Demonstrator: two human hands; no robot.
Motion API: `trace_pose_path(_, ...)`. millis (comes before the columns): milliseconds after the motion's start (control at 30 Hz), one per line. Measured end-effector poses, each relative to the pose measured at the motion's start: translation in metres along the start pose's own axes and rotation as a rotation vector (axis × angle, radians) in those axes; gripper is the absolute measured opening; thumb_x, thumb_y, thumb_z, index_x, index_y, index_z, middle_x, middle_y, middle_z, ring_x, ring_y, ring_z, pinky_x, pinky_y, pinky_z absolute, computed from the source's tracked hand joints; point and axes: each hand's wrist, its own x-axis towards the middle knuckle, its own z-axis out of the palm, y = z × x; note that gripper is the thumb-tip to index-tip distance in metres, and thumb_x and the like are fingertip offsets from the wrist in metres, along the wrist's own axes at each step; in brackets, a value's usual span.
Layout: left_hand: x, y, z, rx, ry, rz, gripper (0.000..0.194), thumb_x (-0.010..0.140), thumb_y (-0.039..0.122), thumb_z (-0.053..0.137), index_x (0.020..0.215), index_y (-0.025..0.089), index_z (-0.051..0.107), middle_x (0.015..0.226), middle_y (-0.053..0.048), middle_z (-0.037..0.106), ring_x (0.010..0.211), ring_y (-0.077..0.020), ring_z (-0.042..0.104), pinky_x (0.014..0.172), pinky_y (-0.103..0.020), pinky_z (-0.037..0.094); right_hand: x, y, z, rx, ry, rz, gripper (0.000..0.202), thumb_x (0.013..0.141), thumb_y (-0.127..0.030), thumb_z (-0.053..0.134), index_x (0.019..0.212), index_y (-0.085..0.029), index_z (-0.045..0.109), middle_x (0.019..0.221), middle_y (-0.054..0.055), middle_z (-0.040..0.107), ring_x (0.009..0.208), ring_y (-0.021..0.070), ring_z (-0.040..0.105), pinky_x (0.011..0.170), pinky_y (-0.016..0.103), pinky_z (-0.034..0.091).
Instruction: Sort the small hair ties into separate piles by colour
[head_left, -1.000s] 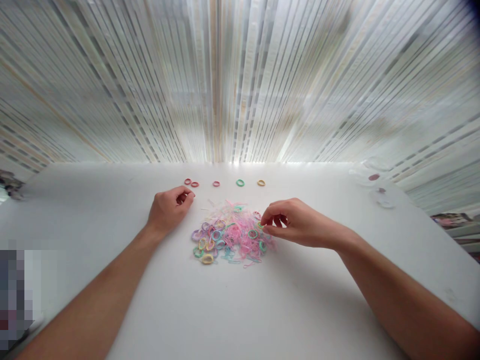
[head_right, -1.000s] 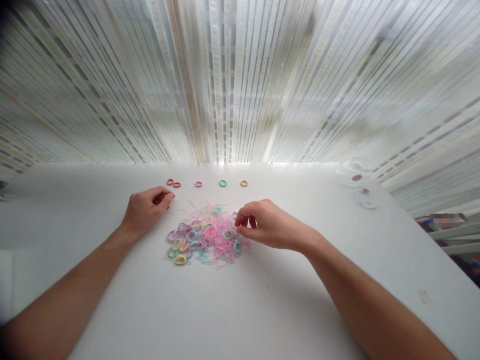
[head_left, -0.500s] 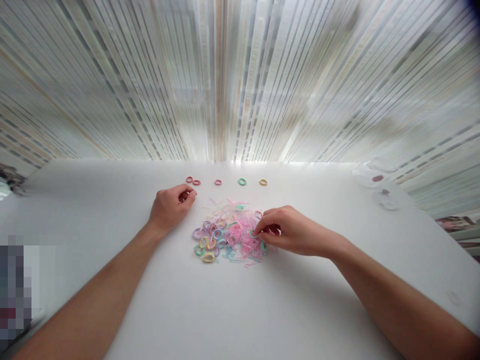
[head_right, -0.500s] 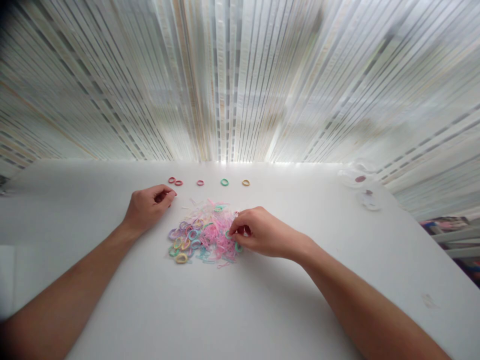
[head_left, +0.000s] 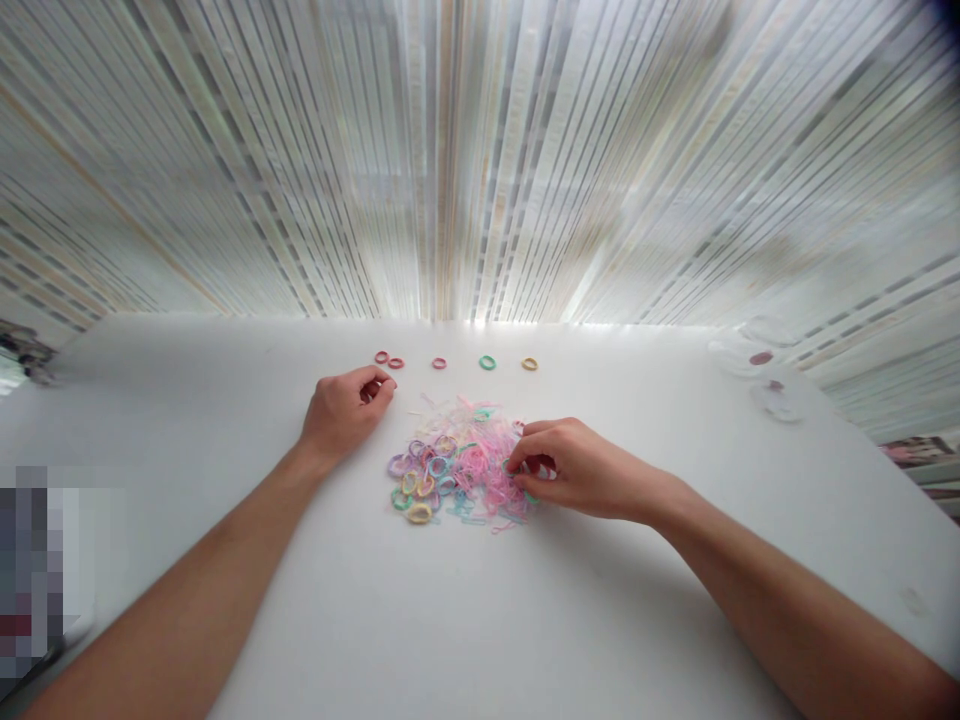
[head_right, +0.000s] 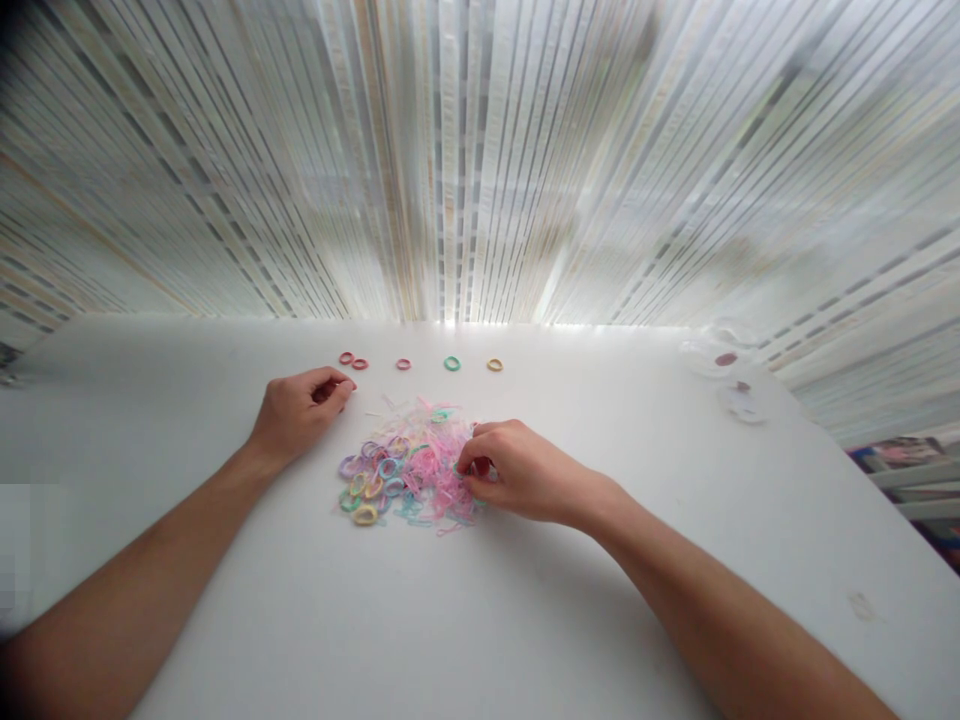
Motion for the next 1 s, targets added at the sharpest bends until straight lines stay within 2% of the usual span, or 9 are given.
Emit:
trace_pose_path(167,0.0,0.0,0.0,0.002,-0.003,-0.002,0.025,0.086,0.038,0.059,0.085,0.019,0.074,0.068,0.0,0.068,0.063,-0.0132,0.061,0.066,-0.024,0.043,0.001,-0.001,0.001,0.019,0.024,0.001,0.02,0.077,-0.003,0.058,0.079,-0.016,0.073,0.074,0.0,0.062,0.064,0.0097,0.052,0.062,0.022,0.04)
trace_pose_path(300,-0.001,0.001,-0.001,-0.014,0.009,0.008,0.024,0.087,0.037,0.059,0.085,0.018,0.074,0.067,0.001,0.069,0.061,-0.013,0.061,0.067,-0.024,0.044,0.001,-0.001,0.003,0.122,0.067,0.034,0.017,0.076,-0.005,0.059,0.079,-0.017,0.071,0.073,-0.001,0.063,0.064,0.0097,0.051,0.061,0.022,0.04)
trace_pose_path(433,-0.005,0.007,-0.003,-0.039,0.064,0.057,0.025,0.088,0.035,0.057,0.084,0.017,0.073,0.067,0.0,0.069,0.061,-0.0124,0.061,0.067,-0.024,0.045,0.002,0.003,0.006,0.363,0.101,0.171,0.006,0.083,-0.017,0.061,0.085,-0.017,0.067,0.067,-0.002,0.059,0.059,0.0107,0.048,0.055,0.023,0.038)
trace_pose_path(533,-0.011,0.025,-0.004,-0.086,0.074,0.095,0.023,0.089,0.033,0.058,0.082,0.016,0.073,0.066,0.001,0.068,0.059,-0.0114,0.058,0.065,-0.024,0.045,0.003,0.007,0.007,0.485,0.107,0.217,0.01,0.09,-0.027,0.06,0.089,-0.018,0.063,0.067,-0.002,0.055,0.059,0.0113,0.046,0.053,0.024,0.037)
trace_pose_path(633,-0.021,0.053,-0.007,-0.167,-0.003,0.19,0.021,0.09,0.03,0.059,0.083,0.016,0.073,0.072,0.0,0.07,0.059,-0.0103,0.056,0.065,-0.024,0.046,0.004,0.01,0.007,0.499,0.18,0.176,0.016,0.093,-0.033,0.06,0.091,-0.018,0.061,0.081,0.001,0.058,0.066,0.0117,0.047,0.057,0.025,0.039)
trace_pose_path(733,-0.034,0.082,-0.008,-0.346,-0.141,0.254,0.019,0.09,0.031,0.062,0.096,0.018,0.075,0.088,-0.003,0.073,0.066,-0.0098,0.057,0.064,-0.023,0.048,0.006,0.009,0.007,0.601,0.212,0.134,0.022,0.093,-0.039,0.063,0.093,-0.017,0.062,0.09,0.003,0.058,0.072,0.0125,0.049,0.062,0.026,0.04)
trace_pose_path(833,-0.044,0.1,-0.008,-0.466,-0.267,0.212,0.023,0.089,0.033,0.066,0.105,0.019,0.075,0.096,-0.004,0.074,0.069,-0.0098,0.057,0.064,-0.022,0.048,0.007,0.005,0.007,0.833,0.159,0.13,0.028,0.093,-0.044,0.066,0.092,-0.017,0.061,0.077,-0.001,0.054,0.067,0.0113,0.046,0.06,0.026,0.037)
trace_pose_path(1000,-0.05,0.108,-0.007,-0.577,-0.338,0.072,0.027,0.087,0.039,0.07,0.106,0.02,0.077,0.087,-0.003,0.075,0.065,-0.0094,0.054,0.06,-0.022,0.046,0.008,-0.003,0.007,0.99,0.17,0.136,0.03,0.09,-0.044,0.072,0.089,-0.015,0.062,0.071,-0.002,0.053,0.064,0.0097,0.046,0.058,0.025,0.034)
